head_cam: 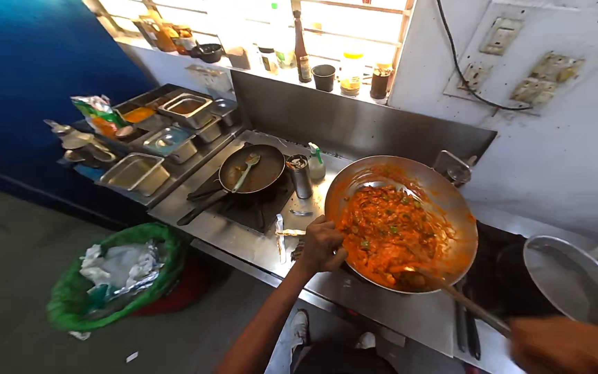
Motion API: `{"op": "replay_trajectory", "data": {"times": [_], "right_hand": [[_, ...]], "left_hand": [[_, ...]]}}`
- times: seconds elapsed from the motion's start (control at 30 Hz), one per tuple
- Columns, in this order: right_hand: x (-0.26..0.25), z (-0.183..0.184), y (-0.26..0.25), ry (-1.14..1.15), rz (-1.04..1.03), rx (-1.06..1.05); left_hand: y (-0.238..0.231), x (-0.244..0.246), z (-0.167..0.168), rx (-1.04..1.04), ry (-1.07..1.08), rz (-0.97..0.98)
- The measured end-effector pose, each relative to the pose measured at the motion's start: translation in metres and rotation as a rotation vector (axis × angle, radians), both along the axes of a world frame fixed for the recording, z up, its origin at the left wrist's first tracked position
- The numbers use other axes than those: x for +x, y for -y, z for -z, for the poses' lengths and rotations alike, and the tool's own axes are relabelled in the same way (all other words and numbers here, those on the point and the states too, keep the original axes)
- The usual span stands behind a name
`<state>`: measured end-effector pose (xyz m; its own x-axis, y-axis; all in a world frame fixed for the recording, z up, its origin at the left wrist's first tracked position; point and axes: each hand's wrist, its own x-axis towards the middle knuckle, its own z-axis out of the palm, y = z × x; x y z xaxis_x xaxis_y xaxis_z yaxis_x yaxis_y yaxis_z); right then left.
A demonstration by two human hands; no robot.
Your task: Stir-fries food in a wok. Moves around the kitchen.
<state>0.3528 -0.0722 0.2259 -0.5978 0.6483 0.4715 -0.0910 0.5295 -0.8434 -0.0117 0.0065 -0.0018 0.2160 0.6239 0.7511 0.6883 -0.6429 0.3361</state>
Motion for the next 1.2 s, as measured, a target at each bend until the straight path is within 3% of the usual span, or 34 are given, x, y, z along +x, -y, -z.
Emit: {"op": "replay_trajectory", "data": {"times": [0.17,0.27,0.4,0.53,0.67,0.8,0.97,1.03,1.2], "right_hand": [[-0.084,0.15,-0.022,0.019,0.189,0.475],[-0.093,0.192,-0.052,0.092,0.171,0.638],[-0.054,0.148,-0.031,0.014,0.383,0.4],[-0.064,0.098,0.016,-0.083,0.253,0.175],[-0.108,0.136,-0.013,-0.108,0.254,0.351],[-0.098,0.157,-0.061,-0.058,0.368,0.456],[-0.122,0.108,0.003,-0.032,0.413,0.319],[-0.138,0.11,0.015,-0.057,0.385,0.311],[-0.126,0.153,-0.045,-0.183,0.763,0.44]], "left_hand": [[0.008,0.011,-0.003,-0.019,-0.019,-0.016],[0.015,0.018,-0.004,-0.027,-0.044,-0.042],[0.018,0.026,-0.004,-0.014,-0.054,-0.121],[0.019,0.032,-0.012,0.024,-0.019,-0.136],[0.022,0.036,-0.016,0.046,-0.003,-0.103],[0.021,0.035,-0.014,0.043,-0.015,-0.107],[0.018,0.039,-0.014,0.058,-0.015,-0.152],[0.02,0.04,-0.014,0.068,-0.013,-0.135],[0.024,0.044,-0.012,0.08,-0.048,-0.073]]}}
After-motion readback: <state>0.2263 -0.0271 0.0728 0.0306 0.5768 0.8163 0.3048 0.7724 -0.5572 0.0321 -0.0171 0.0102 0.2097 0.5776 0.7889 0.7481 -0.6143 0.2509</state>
